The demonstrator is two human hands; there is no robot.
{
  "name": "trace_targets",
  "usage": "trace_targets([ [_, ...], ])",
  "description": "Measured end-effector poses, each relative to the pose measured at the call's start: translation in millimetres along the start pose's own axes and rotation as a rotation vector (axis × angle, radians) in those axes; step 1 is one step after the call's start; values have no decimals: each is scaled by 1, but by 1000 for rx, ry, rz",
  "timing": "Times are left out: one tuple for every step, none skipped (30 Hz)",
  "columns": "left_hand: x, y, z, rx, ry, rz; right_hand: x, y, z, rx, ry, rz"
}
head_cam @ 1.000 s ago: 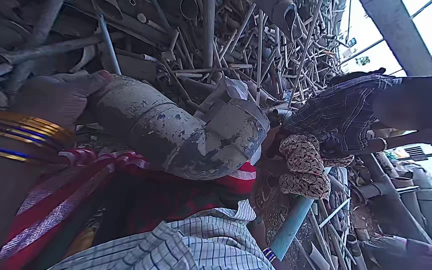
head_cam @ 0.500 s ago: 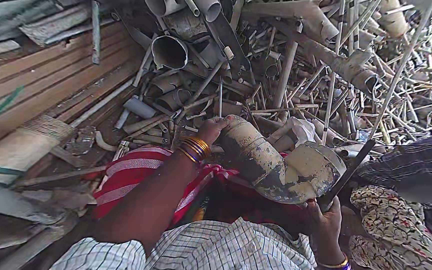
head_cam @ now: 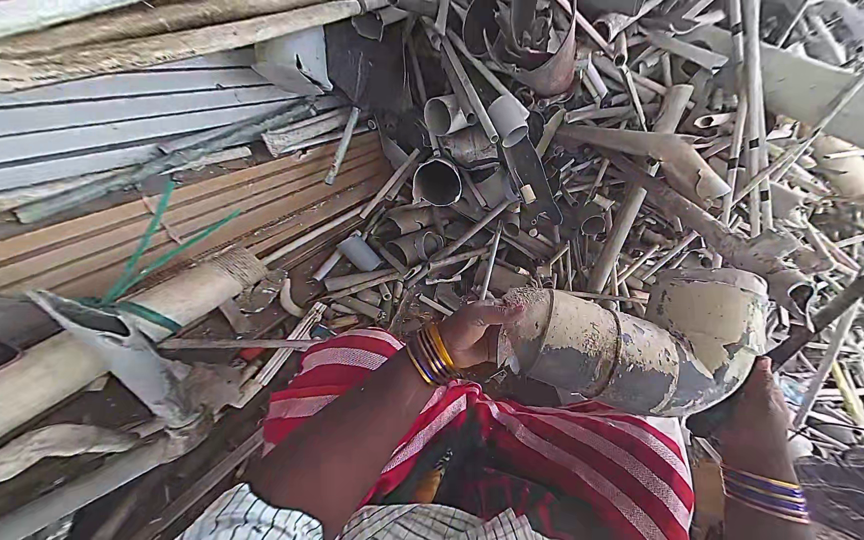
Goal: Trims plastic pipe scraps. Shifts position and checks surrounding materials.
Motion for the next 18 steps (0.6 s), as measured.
trace_targets([
  [1, 3, 2, 46, 103, -39, 9, 2, -9, 11, -35, 3],
  [-1, 6, 3, 84, 172, -74, 19, 6, -18, 14, -64, -16],
  [-8, 7, 2, 120, 203, -74, 29, 11, -26, 21, -86, -40],
  [-17, 7, 2, 153, 200, -55, 39, 16, -31, 34, -92, -66],
  [-25, 8, 2, 177, 171, -26, 49, 23, -35, 51, -83, -92],
  [-32, 10, 3, 192, 131, 3, 60, 30, -37, 76, -72, -117],
  [-35, 14, 4, 211, 105, 24, 70, 38, -36, 112, -66, -137],
  [-36, 16, 5, 232, 103, 40, 79, 49, -33, 159, -44, -145],
  [-37, 18, 5, 246, 120, 54, 85, 63, -29, 215, -25, -147],
  [-35, 21, 7, 242, 160, 43, 90, 76, -26, 268, -26, -147],
  [-34, 24, 9, 229, 198, 2, 93, 89, -23, 302, -59, -140],
  [-34, 26, 10, 211, 218, -22, 95, 98, -19, 322, -96, -114],
  [-33, 25, 13, 206, 238, -26, 95, 104, -13, 341, -120, -61],
  [-32, 24, 15, 204, 232, -21, 97, 105, -8, 361, -125, -9],
  [-31, 25, 15, 207, 214, -11, 99, 108, -6, 377, -128, 13],
  [-30, 25, 16, 212, 200, -1, 98, 113, -6, 399, -148, 3],
  [-29, 23, 17, 215, 195, 13, 95, 119, -7, 428, -174, -24],
  [-29, 20, 18, 216, 195, 33, 94, 123, -7, 463, -180, -39],
])
Point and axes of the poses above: each hand's wrist, its own z-axis away from the middle knuckle, its own x-axis out of the palm, y = z × x, the point moved 2 cm from there along -z, towards the middle knuckle, and after that the axes turned 2 degrees about y, right-handed, at the moved point
